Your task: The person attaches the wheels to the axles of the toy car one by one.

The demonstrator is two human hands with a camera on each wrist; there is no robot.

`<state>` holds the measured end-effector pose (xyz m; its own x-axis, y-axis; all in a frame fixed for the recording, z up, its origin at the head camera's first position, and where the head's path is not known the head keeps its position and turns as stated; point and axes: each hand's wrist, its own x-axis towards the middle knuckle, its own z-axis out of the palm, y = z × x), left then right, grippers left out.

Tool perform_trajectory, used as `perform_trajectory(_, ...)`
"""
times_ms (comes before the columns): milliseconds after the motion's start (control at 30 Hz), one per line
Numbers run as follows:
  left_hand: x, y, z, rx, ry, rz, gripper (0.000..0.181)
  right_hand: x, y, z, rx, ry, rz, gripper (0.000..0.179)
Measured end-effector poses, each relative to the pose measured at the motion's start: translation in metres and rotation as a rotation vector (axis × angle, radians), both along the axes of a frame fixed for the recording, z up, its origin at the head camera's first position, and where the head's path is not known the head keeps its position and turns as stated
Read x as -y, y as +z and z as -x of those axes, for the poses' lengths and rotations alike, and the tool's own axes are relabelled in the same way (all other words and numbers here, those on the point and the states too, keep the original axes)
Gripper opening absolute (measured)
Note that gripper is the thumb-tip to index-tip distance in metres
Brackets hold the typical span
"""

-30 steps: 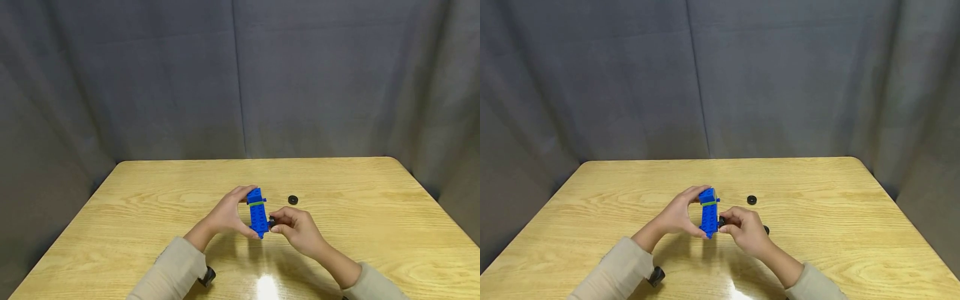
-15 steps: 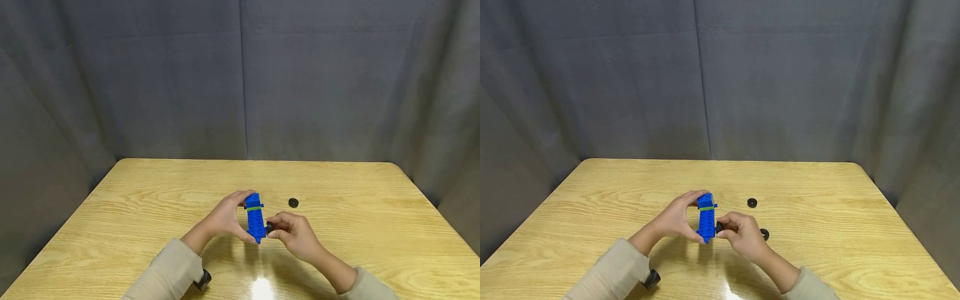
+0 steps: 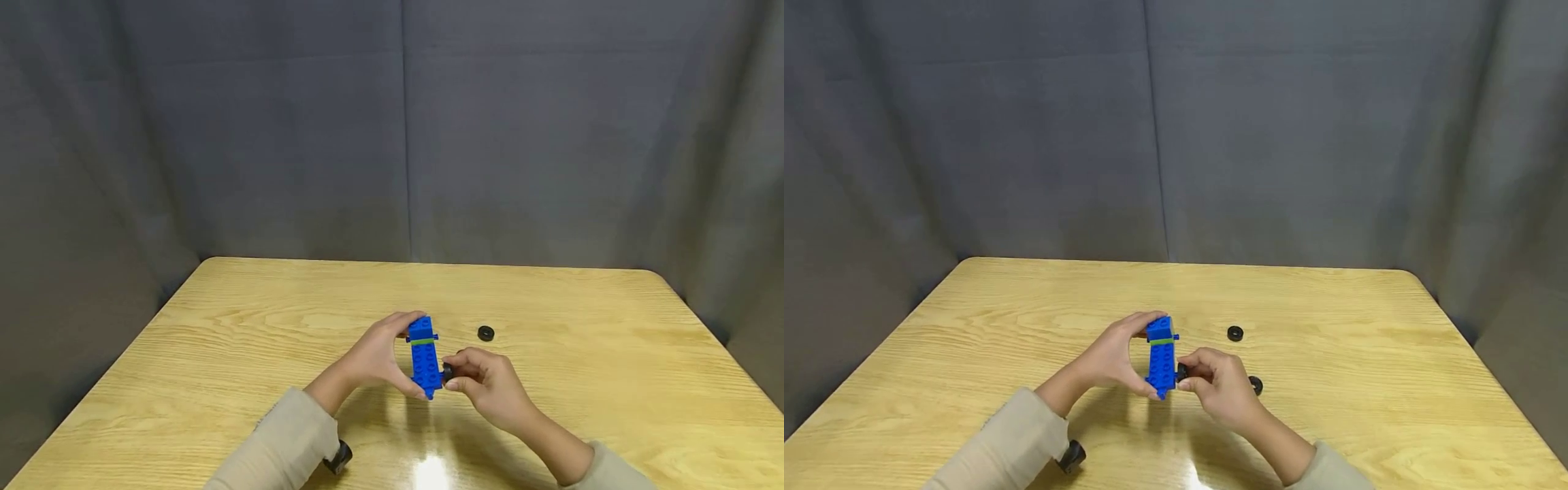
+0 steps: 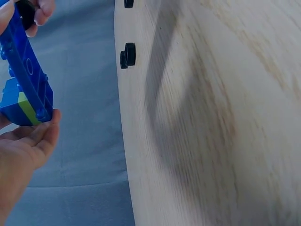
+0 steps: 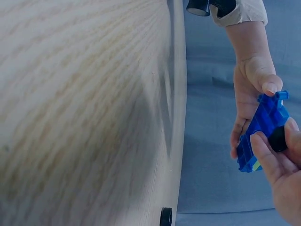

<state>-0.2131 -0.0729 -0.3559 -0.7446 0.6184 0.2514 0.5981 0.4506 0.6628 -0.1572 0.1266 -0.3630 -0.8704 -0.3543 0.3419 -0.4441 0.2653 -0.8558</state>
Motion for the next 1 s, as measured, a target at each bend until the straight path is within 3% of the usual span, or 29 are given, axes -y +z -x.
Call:
perform_trajectory(367,-0.001,-0.001,0.005,0.012,-0.019,-0.016,0.103,0.004,-0.001,0.001,-0.074,-0.003,-0.053,0.020)
perform_trajectory(733,0.005,-0.001,0.006,-0.003,0.013,-0.001,0.105,0.006,0.001,0.006,0.041,-0.003,-0.078,0.019)
perform_trajectory(1000,0.005,-0.002,0.007,0.092,0.031,-0.056,0.107,0.003,0.004,0.010,0.061,-0.011,-0.076,0.019)
